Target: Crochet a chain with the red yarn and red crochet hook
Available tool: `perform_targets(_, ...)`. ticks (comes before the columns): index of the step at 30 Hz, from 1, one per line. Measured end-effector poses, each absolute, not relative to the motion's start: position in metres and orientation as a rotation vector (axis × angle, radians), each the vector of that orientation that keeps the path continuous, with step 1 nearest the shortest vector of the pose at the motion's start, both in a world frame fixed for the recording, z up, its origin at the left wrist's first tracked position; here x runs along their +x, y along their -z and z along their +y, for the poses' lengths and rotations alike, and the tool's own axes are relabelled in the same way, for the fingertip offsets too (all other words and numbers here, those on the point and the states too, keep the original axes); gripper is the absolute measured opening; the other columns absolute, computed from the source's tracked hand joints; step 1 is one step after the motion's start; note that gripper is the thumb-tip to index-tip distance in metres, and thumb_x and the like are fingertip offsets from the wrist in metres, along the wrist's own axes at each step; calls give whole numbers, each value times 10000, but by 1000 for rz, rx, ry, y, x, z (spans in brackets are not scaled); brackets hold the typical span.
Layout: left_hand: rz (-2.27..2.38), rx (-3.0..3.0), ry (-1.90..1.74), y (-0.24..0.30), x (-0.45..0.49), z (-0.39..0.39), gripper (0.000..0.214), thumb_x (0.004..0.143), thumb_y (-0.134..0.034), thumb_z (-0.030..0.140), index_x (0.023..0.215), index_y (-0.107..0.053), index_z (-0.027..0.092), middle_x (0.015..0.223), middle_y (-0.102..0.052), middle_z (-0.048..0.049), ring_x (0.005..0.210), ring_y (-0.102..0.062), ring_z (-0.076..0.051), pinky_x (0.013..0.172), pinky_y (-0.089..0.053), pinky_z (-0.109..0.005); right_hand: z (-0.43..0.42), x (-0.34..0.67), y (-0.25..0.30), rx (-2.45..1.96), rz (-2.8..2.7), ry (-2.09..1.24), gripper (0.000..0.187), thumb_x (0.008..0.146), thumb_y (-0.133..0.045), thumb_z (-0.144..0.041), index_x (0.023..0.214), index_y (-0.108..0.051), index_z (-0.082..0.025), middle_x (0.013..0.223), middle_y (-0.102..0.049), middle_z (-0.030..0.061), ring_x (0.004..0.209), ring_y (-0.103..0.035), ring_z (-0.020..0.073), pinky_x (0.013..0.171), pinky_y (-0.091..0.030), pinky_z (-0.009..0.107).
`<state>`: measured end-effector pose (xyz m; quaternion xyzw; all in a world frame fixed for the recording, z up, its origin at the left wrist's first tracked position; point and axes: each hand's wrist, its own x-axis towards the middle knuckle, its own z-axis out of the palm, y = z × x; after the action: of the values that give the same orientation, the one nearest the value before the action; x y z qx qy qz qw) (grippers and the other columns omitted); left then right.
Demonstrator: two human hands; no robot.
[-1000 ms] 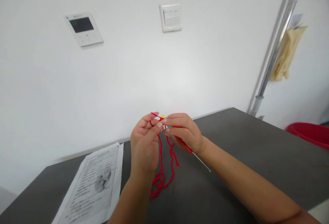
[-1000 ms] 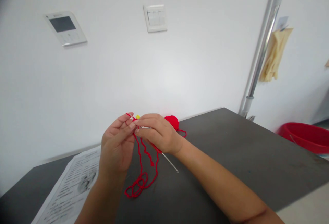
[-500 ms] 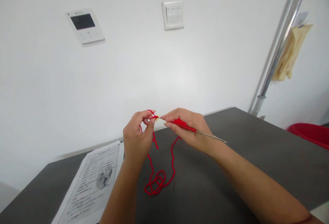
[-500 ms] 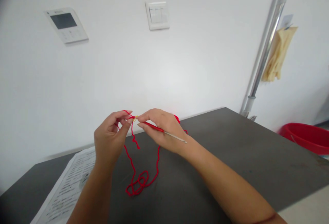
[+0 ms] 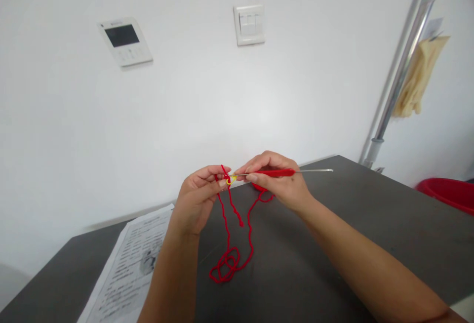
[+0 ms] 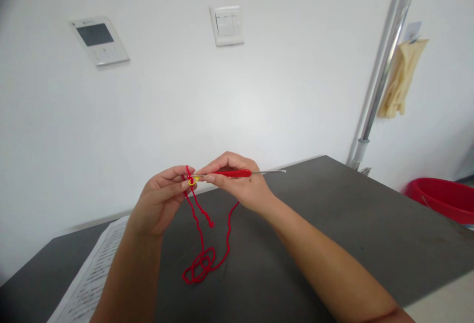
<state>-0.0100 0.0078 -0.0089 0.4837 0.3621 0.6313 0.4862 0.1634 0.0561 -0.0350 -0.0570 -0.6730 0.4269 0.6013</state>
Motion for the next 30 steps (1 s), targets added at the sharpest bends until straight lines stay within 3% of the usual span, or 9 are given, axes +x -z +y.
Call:
perform_targets(5, 826, 1153, -1458, 9, -9, 6, 244, 516, -885, 158, 745, -799, 158, 705, -767, -32, 666, -679, -118, 696, -516, -210, 60, 167, 34, 12, -1874, -294, 61, 908, -685, -149, 941, -692, -199, 1048, -773, 102, 977, -712, 179, 872, -585, 340)
perform_targets(8, 851, 1186, -1476, 10, -10, 5, 221, 556, -888, 179, 759, -800, 168, 729, -780, -32, 689, -684, -124, 719, -518, -222, 62, 170, 30, 23, -1949, -102, 65, 940, -638, -157, 974, -665, -204, 1094, -768, 112, 1036, -687, 195, 922, -567, 377)
perform_targets(14, 1012, 1422, -1609, 12, -19, 7, 61, 736, -824, 282, 762, -813, 228, 794, -796, -2, 798, -685, -132, 817, -498, -246, 56, 170, 27, -18, -1903, -230, 88, 940, -640, -155, 973, -649, -236, 1023, -782, 73, 1000, -695, 186, 876, -582, 368)
perform_targets(17, 1074, 1528, -1646, 12, -21, 6, 106, 789, -791, 331, 813, -822, 233, 873, -808, -19, 895, -694, -155, 876, -490, -266, 55, 169, 28, 24, -1876, -289, 97, 931, -652, -139, 976, -650, -224, 1045, -780, 85, 1021, -692, 182, 900, -575, 370)
perform_targets(23, 921, 1326, -1523, 8, -11, -2, 287, 662, -884, 316, 932, -821, 243, 910, -818, -45, 806, -714, -155, 787, -533, -267, 55, 167, 29, 50, -1868, -278, 117, 925, -658, -121, 993, -661, -216, 1056, -776, 92, 1048, -688, 178, 921, -571, 365)
perform_targets(30, 854, 1300, -1495, 9, -4, -3, 307, 629, -890, 226, 928, -823, 237, 887, -815, -48, 817, -725, -155, 784, -542, -254, 54, 165, 29, 90, -1820, -270, 117, 908, -691, -133, 980, -669, -223, 982, -778, 77, 983, -702, 184, 891, -575, 370)
